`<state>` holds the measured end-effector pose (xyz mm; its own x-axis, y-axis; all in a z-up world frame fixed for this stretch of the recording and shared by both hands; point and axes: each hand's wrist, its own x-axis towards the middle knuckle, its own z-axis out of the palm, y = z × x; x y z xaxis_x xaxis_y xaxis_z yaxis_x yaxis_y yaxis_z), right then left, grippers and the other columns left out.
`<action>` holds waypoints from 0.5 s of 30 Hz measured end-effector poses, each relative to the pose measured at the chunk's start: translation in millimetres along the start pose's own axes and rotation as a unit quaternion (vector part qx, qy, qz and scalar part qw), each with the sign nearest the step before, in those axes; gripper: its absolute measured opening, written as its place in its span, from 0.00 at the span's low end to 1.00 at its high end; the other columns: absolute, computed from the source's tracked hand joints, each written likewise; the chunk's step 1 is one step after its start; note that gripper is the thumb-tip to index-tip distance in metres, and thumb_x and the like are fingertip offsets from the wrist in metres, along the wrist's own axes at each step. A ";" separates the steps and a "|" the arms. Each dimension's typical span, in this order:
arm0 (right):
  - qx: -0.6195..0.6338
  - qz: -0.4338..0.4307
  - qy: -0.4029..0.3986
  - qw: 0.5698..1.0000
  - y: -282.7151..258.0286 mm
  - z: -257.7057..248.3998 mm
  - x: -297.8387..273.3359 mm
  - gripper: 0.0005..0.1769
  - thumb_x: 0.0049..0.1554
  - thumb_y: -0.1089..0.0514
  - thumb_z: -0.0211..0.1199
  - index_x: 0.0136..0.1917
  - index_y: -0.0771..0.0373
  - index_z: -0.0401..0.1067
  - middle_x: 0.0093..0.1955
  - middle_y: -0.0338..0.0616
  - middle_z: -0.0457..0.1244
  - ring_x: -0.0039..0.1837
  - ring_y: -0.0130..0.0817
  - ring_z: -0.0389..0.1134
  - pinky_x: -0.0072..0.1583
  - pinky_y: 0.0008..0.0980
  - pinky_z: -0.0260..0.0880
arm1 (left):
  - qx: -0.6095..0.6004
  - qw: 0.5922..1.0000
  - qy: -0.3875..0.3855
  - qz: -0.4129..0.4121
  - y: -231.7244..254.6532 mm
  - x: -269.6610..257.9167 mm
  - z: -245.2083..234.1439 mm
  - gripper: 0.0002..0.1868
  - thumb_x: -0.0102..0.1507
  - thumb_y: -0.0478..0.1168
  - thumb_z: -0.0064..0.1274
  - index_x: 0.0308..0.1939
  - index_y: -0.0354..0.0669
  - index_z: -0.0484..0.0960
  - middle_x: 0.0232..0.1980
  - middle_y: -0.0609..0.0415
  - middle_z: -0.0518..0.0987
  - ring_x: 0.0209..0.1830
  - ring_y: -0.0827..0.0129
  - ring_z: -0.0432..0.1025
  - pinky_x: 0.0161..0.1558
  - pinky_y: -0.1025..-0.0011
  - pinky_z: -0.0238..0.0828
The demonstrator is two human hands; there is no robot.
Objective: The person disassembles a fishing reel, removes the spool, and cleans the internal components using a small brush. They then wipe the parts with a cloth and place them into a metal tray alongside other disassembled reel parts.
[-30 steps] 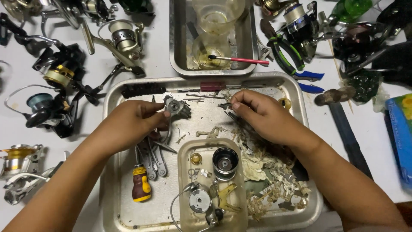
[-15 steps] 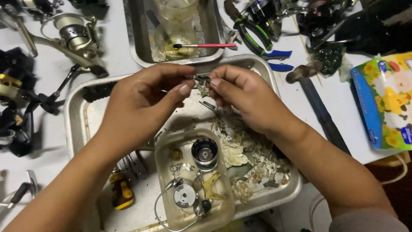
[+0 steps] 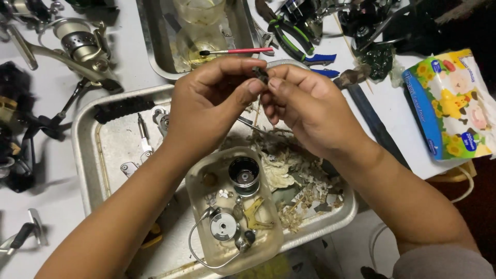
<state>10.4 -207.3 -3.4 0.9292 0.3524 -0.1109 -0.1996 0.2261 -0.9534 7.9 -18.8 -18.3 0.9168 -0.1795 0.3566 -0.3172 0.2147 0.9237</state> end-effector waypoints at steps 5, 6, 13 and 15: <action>-0.335 -0.148 0.009 0.930 0.6 -9.1 22.3 0.08 0.67 0.60 0.57 0.53 0.63 0.75 0.48 0.42 0.67 0.49 0.30 0.67 0.51 0.27 0.68 | 0.009 0.999 0.034 0.006 -9.1 3.5 -12.5 0.12 0.68 0.40 0.56 0.54 0.41 0.80 0.54 0.51 0.82 0.53 0.70 0.78 0.56 0.74 0.83; -0.475 -0.229 0.000 0.850 3.9 -13.0 29.5 0.07 0.66 0.60 0.60 0.53 0.64 0.77 0.51 0.44 0.68 0.53 0.33 0.69 0.52 0.30 0.67 | 0.001 0.999 0.051 -0.013 -12.0 4.4 -17.3 0.12 0.68 0.40 0.56 0.53 0.42 0.80 0.52 0.51 0.82 0.50 0.70 0.78 0.52 0.74 0.85; -0.699 -0.249 -0.129 0.658 53.0 -41.0 66.4 0.10 0.58 0.57 0.64 0.53 0.57 0.78 0.51 0.49 0.63 0.54 0.52 0.64 0.48 0.53 0.66 | -0.032 0.990 0.109 -0.077 -19.7 2.7 -40.9 0.16 0.65 0.40 0.57 0.54 0.37 0.79 0.45 0.45 0.84 0.43 0.66 0.82 0.48 0.72 0.88; -0.724 -0.237 -0.134 0.633 56.3 -42.2 69.2 0.11 0.59 0.53 0.64 0.53 0.55 0.80 0.47 0.51 0.61 0.53 0.57 0.64 0.48 0.56 0.66 | -0.062 0.988 0.109 -0.089 -24.9 2.7 -43.8 0.16 0.64 0.40 0.58 0.54 0.36 0.79 0.44 0.47 0.83 0.42 0.65 0.82 0.49 0.71 0.87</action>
<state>76.7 -208.5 -76.6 0.6529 0.7423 0.1505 0.7574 -0.6377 -0.1405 29.0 17.5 -46.5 0.9901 -0.0175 0.1394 -0.1268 0.3168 0.9400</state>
